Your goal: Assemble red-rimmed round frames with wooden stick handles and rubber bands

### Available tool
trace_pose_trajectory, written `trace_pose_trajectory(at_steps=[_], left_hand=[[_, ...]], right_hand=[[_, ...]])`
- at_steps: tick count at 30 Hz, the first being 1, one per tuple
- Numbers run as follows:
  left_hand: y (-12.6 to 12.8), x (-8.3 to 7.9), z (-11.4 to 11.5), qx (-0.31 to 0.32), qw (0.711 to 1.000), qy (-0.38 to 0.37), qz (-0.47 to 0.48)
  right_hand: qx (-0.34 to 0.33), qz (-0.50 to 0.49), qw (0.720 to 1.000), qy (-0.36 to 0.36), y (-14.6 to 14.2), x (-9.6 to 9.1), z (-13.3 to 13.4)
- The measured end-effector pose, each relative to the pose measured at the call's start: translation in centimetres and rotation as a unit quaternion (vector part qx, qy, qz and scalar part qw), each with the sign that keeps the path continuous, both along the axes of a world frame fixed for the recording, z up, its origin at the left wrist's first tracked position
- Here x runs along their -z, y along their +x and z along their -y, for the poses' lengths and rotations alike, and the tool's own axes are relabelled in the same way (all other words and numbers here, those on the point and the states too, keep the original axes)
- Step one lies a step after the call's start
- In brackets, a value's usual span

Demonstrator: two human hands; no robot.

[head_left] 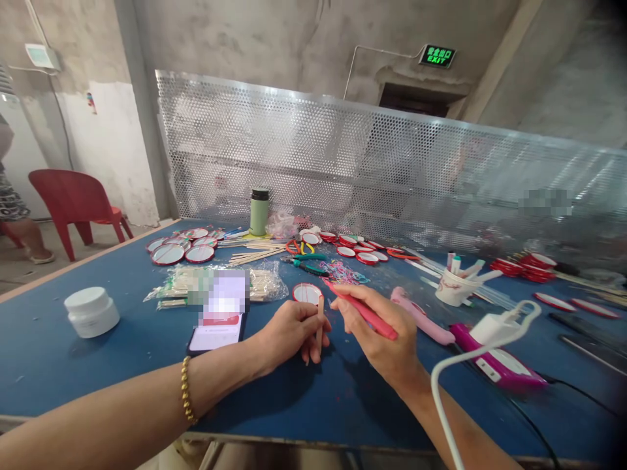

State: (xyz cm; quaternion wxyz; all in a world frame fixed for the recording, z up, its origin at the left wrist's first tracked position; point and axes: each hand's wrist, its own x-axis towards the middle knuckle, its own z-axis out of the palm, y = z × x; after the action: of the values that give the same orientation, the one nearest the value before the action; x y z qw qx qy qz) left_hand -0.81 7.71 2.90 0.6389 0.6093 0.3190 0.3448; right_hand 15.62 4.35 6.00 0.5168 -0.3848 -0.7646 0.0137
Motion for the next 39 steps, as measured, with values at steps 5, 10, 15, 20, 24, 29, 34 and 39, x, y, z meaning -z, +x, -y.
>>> trace_pose_trajectory(at_steps=[5,10,15,20,24,29,34,39], left_hand=[[0.0,0.0,0.0,-0.016,0.999,0.029,-0.017],[-0.6,-0.6,2.4,-0.034,0.996,0.041,-0.077],[-0.4,0.6,6.1,-0.149,0.970,0.159,-0.103],[-0.2,1.7,7.1,-0.228,0.949,0.204,-0.072],[-0.6,1.8,6.3,-0.165,0.972,0.165,-0.037],[-0.6,1.6,6.1,-0.145,0.982,0.117,-0.019],[0.0,1.1,6.5,-0.138,0.984,0.106,-0.021],[0.2,1.1,6.6,-0.124,0.983,0.131,-0.031]], right_hand=[[-0.002,-0.036,0.999,-0.037,0.4,-0.2,-0.8],[-0.033,-0.104,0.991,-0.074,0.0,0.1,0.7],[-0.051,-0.234,0.968,-0.069,-1.5,1.5,3.4],[-0.028,-0.272,0.961,-0.047,-2.3,3.1,4.7],[-0.022,-0.191,0.981,-0.019,-2.2,3.5,5.2],[-0.017,-0.192,0.981,-0.021,-1.8,3.6,5.1],[-0.026,-0.168,0.985,-0.016,-2.0,3.2,4.8],[-0.012,-0.161,0.987,-0.009,-2.3,3.2,5.1]])
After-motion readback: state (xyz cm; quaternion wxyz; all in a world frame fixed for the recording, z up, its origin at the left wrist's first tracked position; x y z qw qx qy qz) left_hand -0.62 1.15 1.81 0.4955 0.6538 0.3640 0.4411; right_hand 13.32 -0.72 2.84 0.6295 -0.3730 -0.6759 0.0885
